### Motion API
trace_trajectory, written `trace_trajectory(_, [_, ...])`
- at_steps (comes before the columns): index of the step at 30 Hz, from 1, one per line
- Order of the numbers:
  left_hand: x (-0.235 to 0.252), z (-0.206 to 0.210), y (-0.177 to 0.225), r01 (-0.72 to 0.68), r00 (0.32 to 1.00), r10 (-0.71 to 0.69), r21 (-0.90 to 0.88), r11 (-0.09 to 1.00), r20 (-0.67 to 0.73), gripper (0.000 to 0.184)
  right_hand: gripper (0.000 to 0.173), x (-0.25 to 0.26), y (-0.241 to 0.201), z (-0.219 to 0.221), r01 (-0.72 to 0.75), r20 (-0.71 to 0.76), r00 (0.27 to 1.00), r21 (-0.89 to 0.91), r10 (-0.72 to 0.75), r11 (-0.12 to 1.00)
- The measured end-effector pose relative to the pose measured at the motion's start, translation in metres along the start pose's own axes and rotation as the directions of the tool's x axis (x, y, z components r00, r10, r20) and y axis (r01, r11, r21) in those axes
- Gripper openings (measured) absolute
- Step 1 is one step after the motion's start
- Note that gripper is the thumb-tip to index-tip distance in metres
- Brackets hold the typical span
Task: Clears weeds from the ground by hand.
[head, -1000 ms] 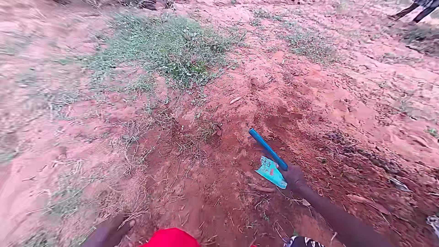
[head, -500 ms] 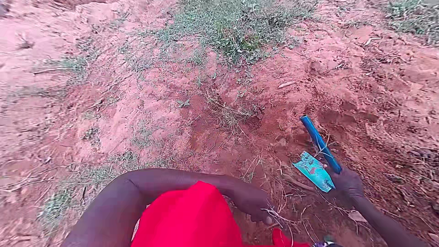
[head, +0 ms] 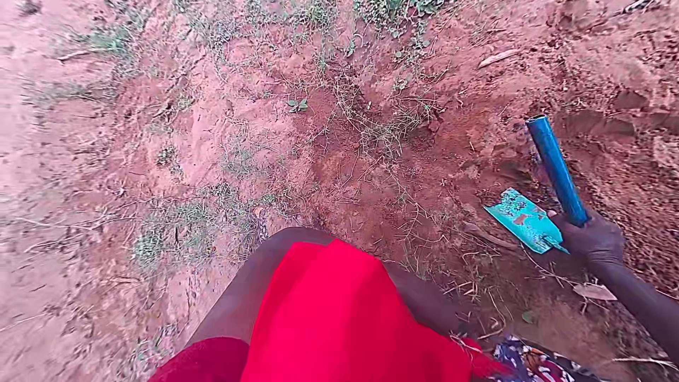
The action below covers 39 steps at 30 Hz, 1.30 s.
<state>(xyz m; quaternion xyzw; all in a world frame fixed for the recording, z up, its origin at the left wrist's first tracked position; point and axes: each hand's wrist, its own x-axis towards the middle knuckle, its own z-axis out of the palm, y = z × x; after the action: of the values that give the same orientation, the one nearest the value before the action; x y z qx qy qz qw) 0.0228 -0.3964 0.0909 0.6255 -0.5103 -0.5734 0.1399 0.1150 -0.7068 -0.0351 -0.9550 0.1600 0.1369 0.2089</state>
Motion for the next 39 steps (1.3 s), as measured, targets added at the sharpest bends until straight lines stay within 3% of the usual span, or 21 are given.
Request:
trace_trajectory(1, [0.014,-0.005,-0.014,0.111,0.994,-0.111,-0.031,0.993,0.009,0.038,0.045,0.000,0.001,0.001,0.006,-0.004,1.000,0.004,-0.006,1.000])
trace_trajectory(3, [0.038,0.007,-0.079,0.052,0.957,-0.055,-0.017,0.999,-0.285,0.033,0.041,0.000,0.004,0.003,0.020,-0.028,0.999,0.006,-0.019,1.000])
trace_trajectory(6, [0.014,-0.023,-0.148,0.229,0.792,-0.292,-0.182,0.956,-0.537,0.029,0.043,0.002,0.009,0.005,0.050,-0.057,0.997,0.011,-0.049,0.999])
trace_trajectory(7, [-0.001,-0.035,-0.172,0.296,0.694,-0.407,-0.280,0.913,-0.594,0.031,0.044,0.002,0.011,0.007,0.063,-0.068,0.996,0.017,-0.062,0.998])
trace_trajectory(10, [-0.044,-0.065,-0.258,0.341,0.251,-0.593,-0.503,0.794,-0.765,0.034,0.048,0.003,0.017,0.011,0.098,-0.107,0.990,0.035,-0.094,0.995])
trace_trajectory(13, [-0.097,-0.099,-0.331,0.228,-0.143,-0.729,-0.739,0.634,-0.670,0.039,0.049,-0.001,0.014,0.011,0.102,-0.125,0.988,0.043,-0.096,0.994])
trace_trajectory(15, [-0.131,-0.118,-0.373,0.129,-0.324,-0.784,-0.846,0.517,-0.529,0.040,0.050,-0.002,0.011,0.009,0.083,-0.116,0.990,0.040,-0.078,0.996])
trace_trajectory(17, [-0.158,-0.125,-0.410,0.043,-0.418,-0.810,-0.900,0.434,-0.411,0.043,0.052,-0.003,0.013,0.009,0.068,-0.101,0.993,0.042,-0.063,0.997])
trace_trajectory(20, [-0.180,-0.128,-0.451,-0.064,-0.469,-0.842,-0.941,0.333,-0.266,0.045,0.052,0.000,0.018,0.012,0.084,-0.103,0.992,0.061,-0.077,0.995])
trace_trajectory(23, [-0.177,-0.135,-0.471,-0.136,-0.432,-0.877,-0.945,0.296,-0.213,0.053,0.049,0.001,0.018,0.013,0.113,-0.123,0.987,0.071,-0.104,0.991])
trace_trajectory(26, [-0.166,-0.146,-0.477,-0.058,-0.361,-0.913,-0.973,0.224,-0.189,0.077,0.047,0.003,0.024,0.015,0.137,-0.127,0.984,0.076,-0.126,0.988])
trace_trajectory(28, [-0.159,-0.150,-0.474,0.040,-0.349,-0.915,-0.979,0.202,-0.203,0.084,0.046,0.004,0.025,0.016,0.145,-0.131,0.982,0.071,-0.135,0.987])
trace_trajectory(33, [-0.145,-0.160,-0.473,0.219,-0.358,-0.910,-0.967,0.133,-0.207,0.065,0.045,0.003,0.024,0.015,0.164,-0.138,0.978,0.057,-0.155,0.985])
trace_trajectory(39, [-0.155,-0.174,-0.472,0.132,-0.322,-0.917,-0.970,0.203,-0.235,0.055,0.044,0.002,0.018,0.014,0.155,-0.148,0.979,0.077,-0.143,0.985])
